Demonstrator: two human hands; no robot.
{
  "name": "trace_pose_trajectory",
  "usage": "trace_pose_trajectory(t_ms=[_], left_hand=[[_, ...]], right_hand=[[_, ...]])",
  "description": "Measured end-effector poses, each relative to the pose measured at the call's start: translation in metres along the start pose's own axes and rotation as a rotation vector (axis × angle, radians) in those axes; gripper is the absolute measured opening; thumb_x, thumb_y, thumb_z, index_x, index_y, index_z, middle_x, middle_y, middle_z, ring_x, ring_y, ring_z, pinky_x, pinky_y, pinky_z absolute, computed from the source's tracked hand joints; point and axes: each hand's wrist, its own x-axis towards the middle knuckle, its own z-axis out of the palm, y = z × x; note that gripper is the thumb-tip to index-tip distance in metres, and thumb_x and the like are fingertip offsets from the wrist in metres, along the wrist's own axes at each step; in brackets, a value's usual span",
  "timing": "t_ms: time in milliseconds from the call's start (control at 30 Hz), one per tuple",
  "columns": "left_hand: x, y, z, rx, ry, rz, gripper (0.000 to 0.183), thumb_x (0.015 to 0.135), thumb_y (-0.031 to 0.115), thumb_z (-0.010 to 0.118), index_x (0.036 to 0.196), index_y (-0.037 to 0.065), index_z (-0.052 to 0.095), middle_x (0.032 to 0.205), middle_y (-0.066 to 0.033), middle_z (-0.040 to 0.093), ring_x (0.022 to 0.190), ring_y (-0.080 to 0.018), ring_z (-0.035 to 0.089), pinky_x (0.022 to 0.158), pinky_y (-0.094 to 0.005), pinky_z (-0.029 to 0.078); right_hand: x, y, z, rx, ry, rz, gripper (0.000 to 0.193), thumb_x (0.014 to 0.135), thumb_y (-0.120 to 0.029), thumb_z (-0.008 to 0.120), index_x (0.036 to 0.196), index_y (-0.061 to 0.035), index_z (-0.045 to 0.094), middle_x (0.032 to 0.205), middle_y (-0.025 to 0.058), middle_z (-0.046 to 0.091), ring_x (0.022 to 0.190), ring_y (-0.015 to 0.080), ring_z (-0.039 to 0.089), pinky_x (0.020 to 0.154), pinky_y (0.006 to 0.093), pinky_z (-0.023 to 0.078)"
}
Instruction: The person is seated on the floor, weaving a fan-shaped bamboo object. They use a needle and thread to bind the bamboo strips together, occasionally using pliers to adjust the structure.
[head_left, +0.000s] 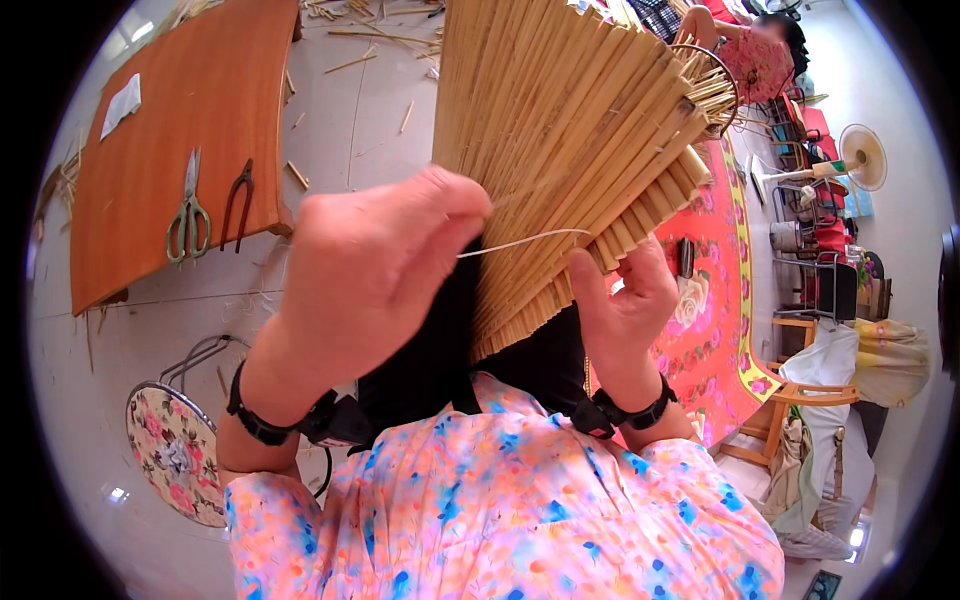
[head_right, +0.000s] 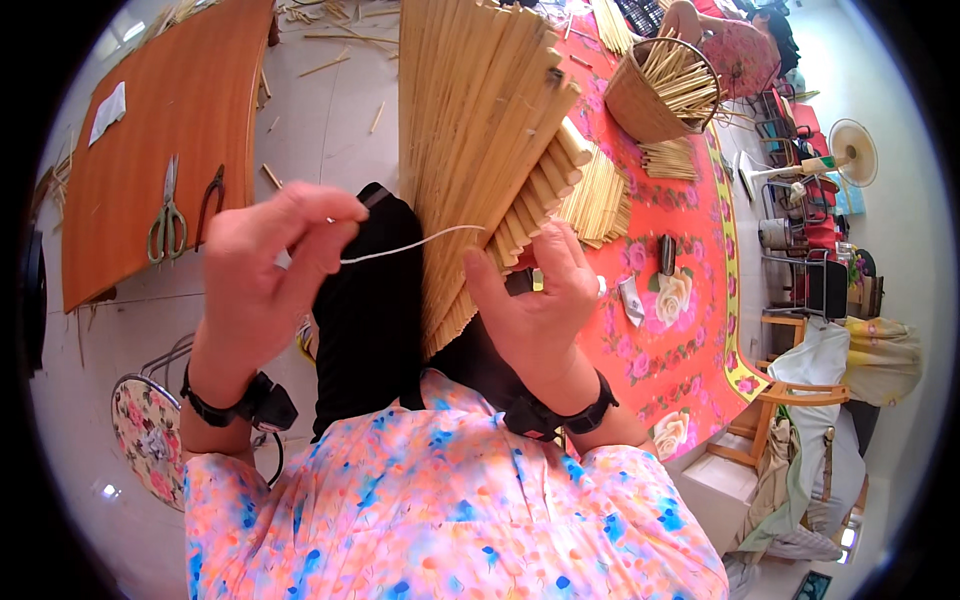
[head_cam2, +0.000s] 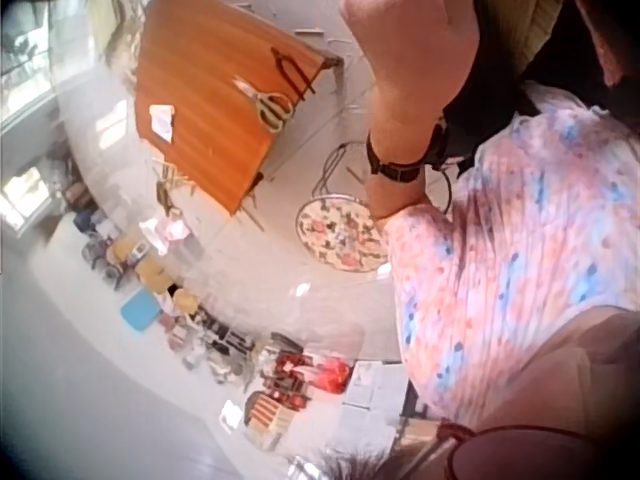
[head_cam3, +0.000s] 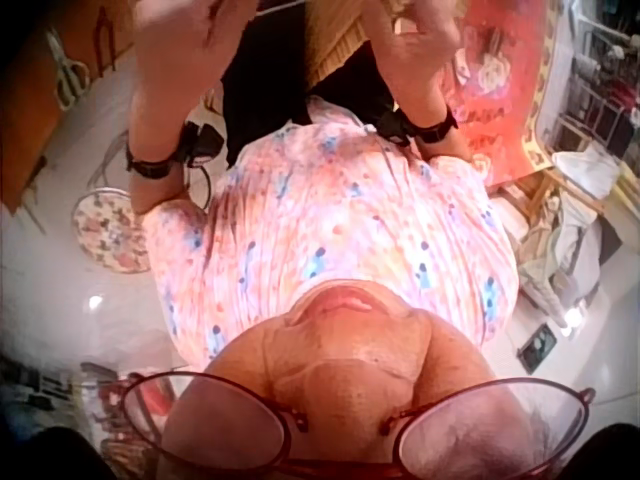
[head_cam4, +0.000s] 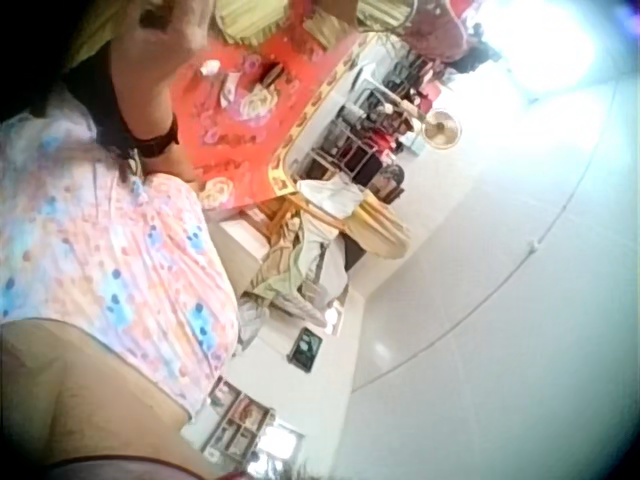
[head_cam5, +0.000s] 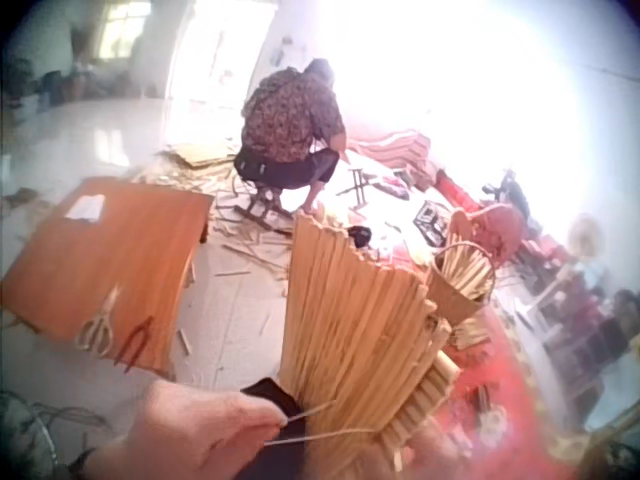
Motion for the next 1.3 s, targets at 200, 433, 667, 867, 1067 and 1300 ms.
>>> trace_pose_trajectory(t_ms=[200,433,667,867,1067,1300], left_hand=[[-0.001,0.003,0.013,0.064,-0.024,0.114,0.019,0.084,-0.004,0.063,0.102,0.0,0.069,0.074,-0.013,0.067,0.057,-0.0187,0.064,0.052,-0.0253,0.048],[-0.004,-0.003,0.015,0.081,0.059,0.082,0.019,0.083,-0.003,0.064,0.101,0.0,0.07,0.078,-0.0148,0.069,0.057,-0.0191,0.064,0.051,-0.0258,0.047],[-0.008,0.009,0.006,0.073,0.026,0.058,0.021,0.081,-0.004,0.065,0.101,0.001,0.07,0.07,-0.0123,0.065,0.051,-0.0168,0.059,0.047,-0.0256,0.044],[0.001,0.007,0.014,0.158,-0.031,0.144,0.024,0.077,-0.004,0.067,0.1,0.002,0.07,0.059,-0.0086,0.053,0.046,-0.0193,0.052,0.043,-0.03,0.039],[0.01,0.006,0.022,0.272,-0.069,0.194,0.021,0.073,-0.001,0.069,0.094,0.003,0.07,0.058,-0.0066,0.051,0.048,-0.023,0.053,0.043,-0.0339,0.04],[0.011,0.009,0.027,0.286,-0.083,0.198,0.019,0.072,-0.001,0.069,0.091,0.003,0.068,0.059,-0.0064,0.052,0.05,-0.0233,0.055,0.045,-0.0338,0.042]], right_hand=[[-0.003,-0.011,0.021,0.016,0.138,-0.021,0.034,0.067,-0.014,0.083,0.075,0.0026,0.054,0.072,0.009,0.052,0.059,0.0184,0.051,0.053,0.0286,0.043],[0.001,-0.012,0.032,-0.063,0.087,-0.072,0.029,0.07,-0.011,0.081,0.071,0.0018,0.055,0.071,0.01,0.051,0.06,0.0212,0.051,0.052,0.0317,0.041],[-0.004,-0.01,0.025,0.049,0.092,0.047,0.023,0.075,-0.009,0.078,0.074,0.0035,0.059,0.074,0.0106,0.056,0.063,0.0193,0.053,0.054,0.032,0.04],[-0.005,-0.001,0.023,0.172,0.142,0.21,0.019,0.08,-0.006,0.074,0.091,0.0056,0.065,0.088,0.0116,0.063,0.079,0.0186,0.061,0.067,0.0301,0.048],[-0.007,-0.002,0.023,0.053,0.12,0.142,0.018,0.081,-0.005,0.072,0.095,0.0032,0.066,0.095,0.0141,0.064,0.085,0.0258,0.063,0.072,0.0325,0.049],[-0.01,0.0,0.024,0.051,0.126,0.143,0.019,0.079,-0.005,0.073,0.096,0.0019,0.067,0.095,0.0145,0.064,0.086,0.0286,0.064,0.073,0.034,0.05]])
